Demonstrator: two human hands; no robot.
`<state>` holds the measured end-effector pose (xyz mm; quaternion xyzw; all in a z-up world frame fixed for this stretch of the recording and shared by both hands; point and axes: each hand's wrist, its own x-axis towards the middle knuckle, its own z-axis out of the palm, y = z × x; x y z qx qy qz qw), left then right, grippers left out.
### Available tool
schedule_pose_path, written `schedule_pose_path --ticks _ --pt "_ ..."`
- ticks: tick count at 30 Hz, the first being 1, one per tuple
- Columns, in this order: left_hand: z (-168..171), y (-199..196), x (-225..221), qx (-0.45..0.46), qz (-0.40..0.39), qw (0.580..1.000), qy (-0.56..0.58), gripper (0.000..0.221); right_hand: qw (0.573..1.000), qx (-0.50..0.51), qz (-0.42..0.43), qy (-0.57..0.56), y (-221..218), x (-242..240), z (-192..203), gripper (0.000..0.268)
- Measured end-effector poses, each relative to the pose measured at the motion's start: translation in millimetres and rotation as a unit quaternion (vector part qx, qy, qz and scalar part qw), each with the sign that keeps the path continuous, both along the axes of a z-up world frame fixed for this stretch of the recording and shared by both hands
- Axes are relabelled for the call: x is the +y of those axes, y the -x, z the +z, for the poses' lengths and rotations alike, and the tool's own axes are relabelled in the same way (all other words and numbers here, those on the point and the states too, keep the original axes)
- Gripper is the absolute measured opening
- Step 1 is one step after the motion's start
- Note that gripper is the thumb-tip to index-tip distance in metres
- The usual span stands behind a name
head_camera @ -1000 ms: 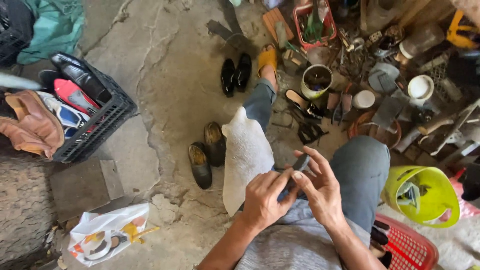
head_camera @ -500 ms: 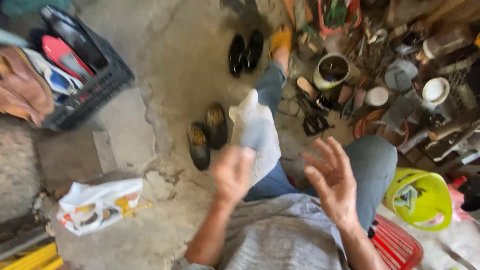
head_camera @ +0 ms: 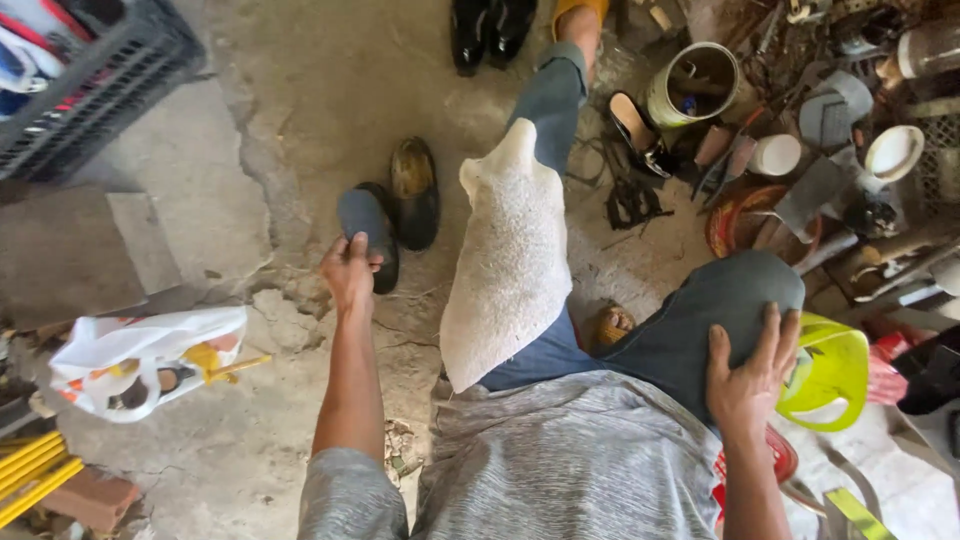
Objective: Repairing various types of footwear by inspecting soles, applying adhesive, and reassembling components.
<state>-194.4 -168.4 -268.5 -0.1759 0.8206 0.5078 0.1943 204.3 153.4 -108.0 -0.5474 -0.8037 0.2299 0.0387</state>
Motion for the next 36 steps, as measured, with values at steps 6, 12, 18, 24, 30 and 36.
schedule_pose_path --ticks 6,12,18,24,30,36 --pt "-114 11 15 -0.023 -0.024 0.999 0.036 0.023 0.998 -0.013 0.017 -0.061 2 2 -12 0.072" --pt "-204 67 17 -0.013 -0.071 0.989 0.127 0.036 0.997 -0.020 0.025 -0.069 1 8 -20 0.073" --pt "-134 66 69 -0.040 -0.118 0.958 0.260 0.065 0.998 -0.020 0.009 -0.062 7 13 -23 0.072" --pt "-118 67 58 -0.061 -0.201 0.954 0.215 0.072 0.996 -0.007 -0.002 -0.093 9 17 -34 0.072" --pt "-23 7 82 0.031 -0.107 0.993 0.044 0.027 0.997 -0.063 -0.042 0.032 6 15 -28 0.072" --pt "90 -46 106 0.060 -0.213 0.975 -0.001 0.042 0.997 -0.009 -0.058 0.056 1 16 -17 0.067"
